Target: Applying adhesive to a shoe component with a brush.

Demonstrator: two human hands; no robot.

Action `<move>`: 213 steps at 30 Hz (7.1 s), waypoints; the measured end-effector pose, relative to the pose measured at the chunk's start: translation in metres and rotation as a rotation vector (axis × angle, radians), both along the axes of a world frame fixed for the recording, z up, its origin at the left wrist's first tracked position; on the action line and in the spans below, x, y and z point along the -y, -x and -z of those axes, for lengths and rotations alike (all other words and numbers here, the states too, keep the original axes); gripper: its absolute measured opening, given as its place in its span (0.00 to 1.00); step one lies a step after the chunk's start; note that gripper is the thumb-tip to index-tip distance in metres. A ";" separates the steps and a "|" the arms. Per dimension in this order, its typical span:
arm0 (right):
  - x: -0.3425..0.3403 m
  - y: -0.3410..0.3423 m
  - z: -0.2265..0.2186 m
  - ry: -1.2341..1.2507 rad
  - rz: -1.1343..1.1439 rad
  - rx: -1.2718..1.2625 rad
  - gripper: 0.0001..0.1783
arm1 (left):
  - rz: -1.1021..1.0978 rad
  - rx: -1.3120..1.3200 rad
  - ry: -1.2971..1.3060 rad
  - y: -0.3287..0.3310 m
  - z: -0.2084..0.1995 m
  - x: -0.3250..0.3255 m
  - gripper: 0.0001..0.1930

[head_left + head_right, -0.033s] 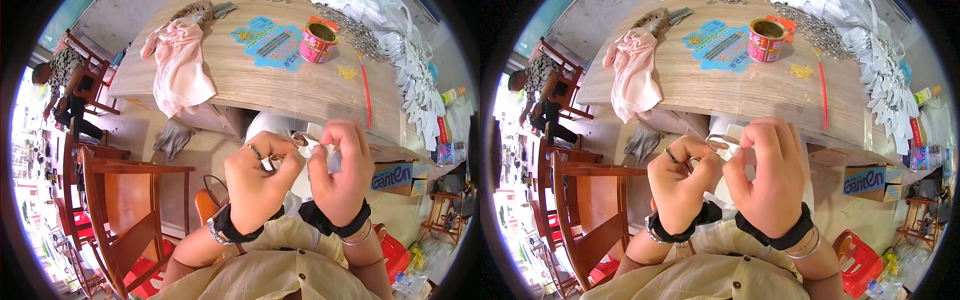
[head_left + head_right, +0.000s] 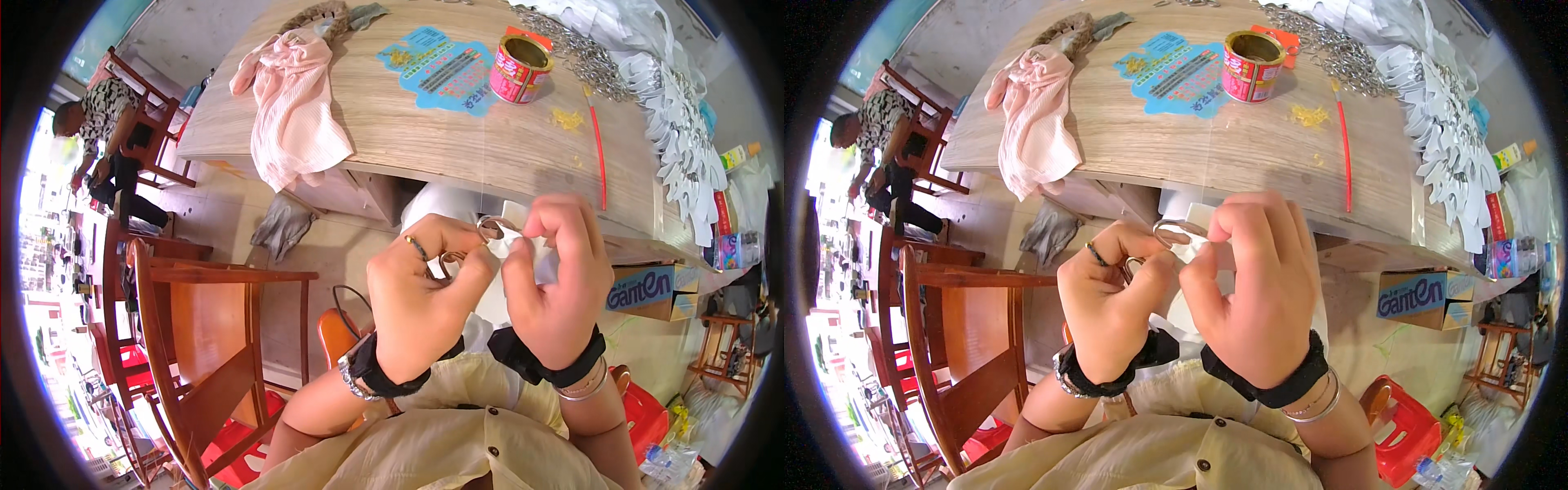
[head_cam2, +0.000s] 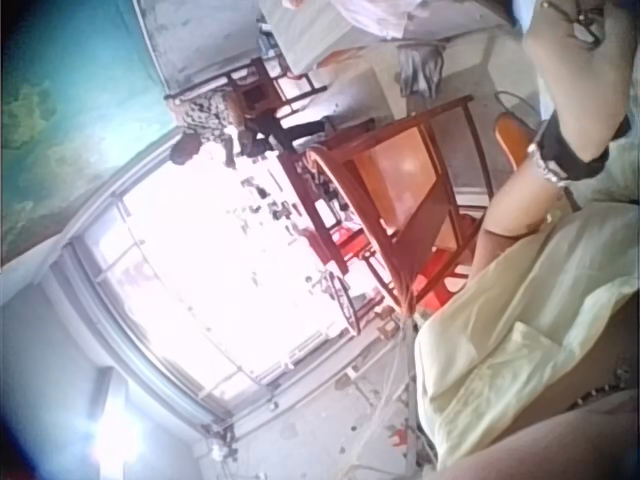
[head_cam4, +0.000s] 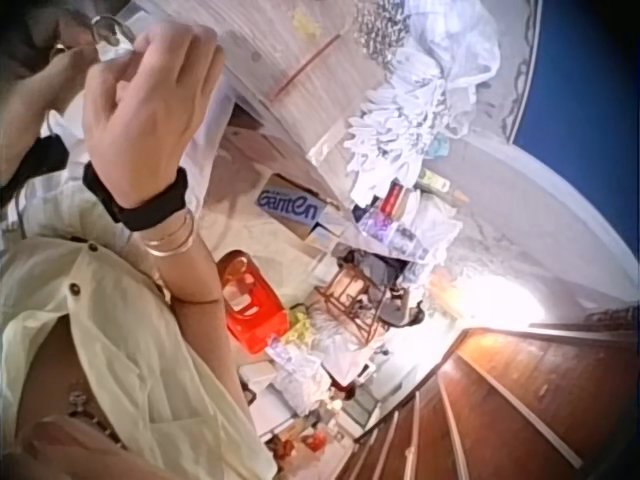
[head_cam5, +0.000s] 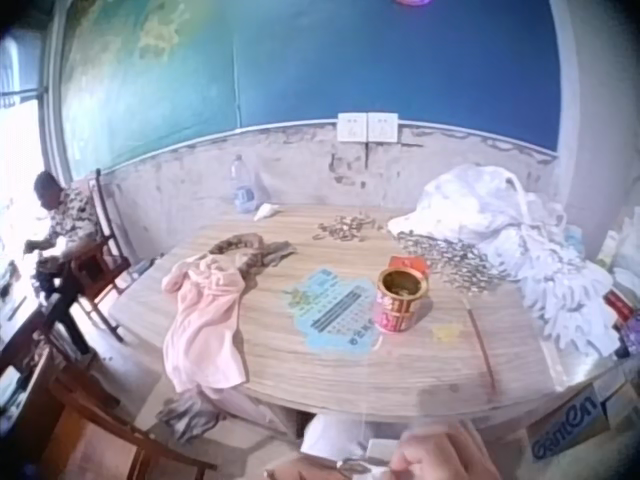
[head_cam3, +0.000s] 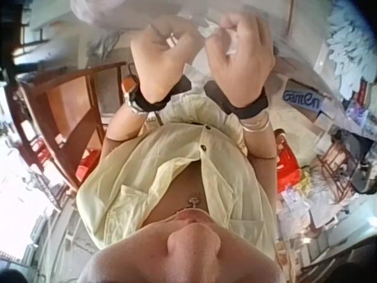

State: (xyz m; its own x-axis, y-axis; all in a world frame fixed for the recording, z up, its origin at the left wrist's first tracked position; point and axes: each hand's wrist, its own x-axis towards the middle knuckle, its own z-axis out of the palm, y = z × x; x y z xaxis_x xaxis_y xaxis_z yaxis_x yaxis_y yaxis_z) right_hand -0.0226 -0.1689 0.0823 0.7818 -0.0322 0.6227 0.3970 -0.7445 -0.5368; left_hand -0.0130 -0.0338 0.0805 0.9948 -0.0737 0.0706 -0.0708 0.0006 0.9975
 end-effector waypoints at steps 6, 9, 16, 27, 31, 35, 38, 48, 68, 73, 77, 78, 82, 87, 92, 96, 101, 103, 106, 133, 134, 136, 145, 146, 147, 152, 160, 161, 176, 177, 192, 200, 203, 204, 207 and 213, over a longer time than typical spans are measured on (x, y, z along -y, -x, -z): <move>-0.003 0.001 -0.003 -0.032 -0.034 0.047 0.18 | 0.001 0.037 -0.061 0.004 -0.009 -0.002 0.02; -0.004 0.001 -0.003 -0.057 -0.031 0.047 0.18 | -0.007 0.059 -0.080 0.004 -0.007 -0.001 0.02; -0.004 0.001 -0.001 -0.087 -0.048 0.126 0.17 | -0.062 0.161 -0.051 0.000 0.005 -0.001 0.02; -0.001 0.005 -0.014 -0.100 -0.117 -0.020 0.13 | -0.079 0.339 -0.204 0.000 -0.002 -0.004 0.03; 0.001 0.008 -0.017 -0.165 -0.132 -0.184 0.09 | -0.070 0.400 -0.259 -0.001 0.000 -0.005 0.04; 0.006 0.009 -0.025 -0.205 -0.170 -0.340 0.07 | -0.065 0.422 -0.284 0.000 -0.003 -0.003 0.04; 0.006 0.009 -0.019 -0.137 -0.167 -0.298 0.09 | -0.078 0.408 -0.270 0.001 -0.002 -0.003 0.04; -0.001 0.002 0.005 0.155 -0.123 0.211 0.18 | -0.043 -0.014 0.039 0.001 -0.005 -0.005 0.03; 0.011 0.009 -0.002 0.014 -0.152 -0.023 0.13 | 0.055 -0.310 0.192 0.000 -0.012 -0.004 0.01; 0.007 0.013 -0.005 -0.171 -0.078 -0.215 0.11 | 0.020 -0.185 0.219 0.002 -0.004 0.000 0.01; 0.011 0.008 -0.012 -0.100 -0.085 -0.202 0.11 | 0.069 -0.056 0.134 0.002 0.001 0.000 0.02; 0.011 0.007 -0.012 -0.073 -0.080 -0.169 0.11 | 0.099 -0.027 0.082 0.002 -0.001 -0.001 0.03; 0.006 0.011 -0.010 0.007 -0.032 -0.095 0.14 | 0.059 0.037 -0.014 0.003 -0.004 0.001 0.02; 0.006 0.008 -0.005 0.103 -0.007 0.015 0.20 | 0.019 0.075 -0.066 0.005 -0.004 0.002 0.01; 0.005 0.006 -0.001 0.134 -0.005 0.170 0.18 | -0.038 0.176 -0.031 0.000 0.007 0.001 0.02; 0.002 0.007 -0.002 0.133 0.016 0.176 0.16 | -0.047 0.148 0.003 0.002 0.005 0.002 0.02; 0.000 0.007 -0.004 0.005 -0.033 0.054 0.12 | -0.059 0.224 -0.068 0.001 0.006 0.001 0.02; 0.000 0.008 -0.006 -0.031 -0.045 0.008 0.11 | -0.062 0.274 -0.111 0.001 0.006 0.000 0.03; 0.001 0.010 -0.008 -0.076 -0.060 -0.040 0.10 | -0.064 0.315 -0.149 0.002 0.005 -0.001 0.04; 0.000 0.020 -0.015 -0.025 -0.019 -0.097 0.11 | 0.042 -0.007 0.168 0.006 -0.010 -0.006 0.03; 0.000 0.021 -0.016 -0.058 -0.020 -0.105 0.11 | 0.044 0.017 0.147 0.006 -0.010 -0.005 0.03; 0.000 0.022 -0.019 -0.093 -0.024 -0.108 0.11 | 0.049 0.106 0.073 0.006 -0.010 -0.006 0.03; 0.005 0.022 -0.024 -0.057 -0.076 -0.083 0.13 | 0.189 0.267 -0.140 0.005 -0.014 -0.018 0.05; 0.006 0.022 -0.025 -0.060 -0.080 -0.099 0.13 | 0.201 0.287 -0.147 0.004 -0.013 -0.018 0.05; 0.007 0.022 -0.027 -0.063 -0.085 -0.114 0.13 | 0.212 0.308 -0.155 0.003 -0.014 -0.019 0.05; 0.008 0.021 -0.031 -0.055 -0.092 -0.112 0.13 | 0.239 0.402 -0.130 -0.002 -0.010 -0.019 0.06; 0.009 0.019 -0.026 -0.021 -0.111 -0.063 0.14 | 0.216 0.433 -0.143 -0.001 -0.012 -0.019 0.07; 0.008 0.019 -0.026 -0.008 -0.106 -0.064 0.14 | 0.195 0.418 -0.119 -0.001 -0.011 -0.018 0.07; 0.025 0.012 -0.023 0.274 -0.154 -0.003 0.12 | 0.268 0.390 -0.200 -0.007 -0.011 -0.016 0.06; 0.026 0.012 -0.023 0.268 -0.161 -0.010 0.12 | 0.245 0.398 -0.185 -0.006 -0.010 -0.015 0.06; 0.035 0.007 -0.029 -0.078 -0.452 -0.367 0.08 | 0.411 0.308 -0.195 -0.008 -0.018 -0.017 0.06; 0.037 0.006 -0.032 -0.114 -0.495 -0.416 0.08 | 0.446 0.253 -0.092 -0.009 -0.016 -0.017 0.06; 0.037 0.006 -0.030 -0.101 -0.502 -0.366 0.08 | 0.465 0.227 -0.082 -0.008 -0.018 -0.017 0.06; 0.037 0.006 -0.030 -0.095 -0.505 -0.343 0.08 | 0.469 0.217 -0.081 -0.007 -0.020 -0.017 0.06; 0.035 0.008 -0.031 -0.037 -0.492 -0.301 0.08 | 0.531 0.196 -0.093 -0.006 -0.023 -0.021 0.05; 0.037 0.010 -0.030 -0.027 -0.517 -0.269 0.10 | 0.564 0.139 -0.053 -0.004 -0.025 -0.021 0.05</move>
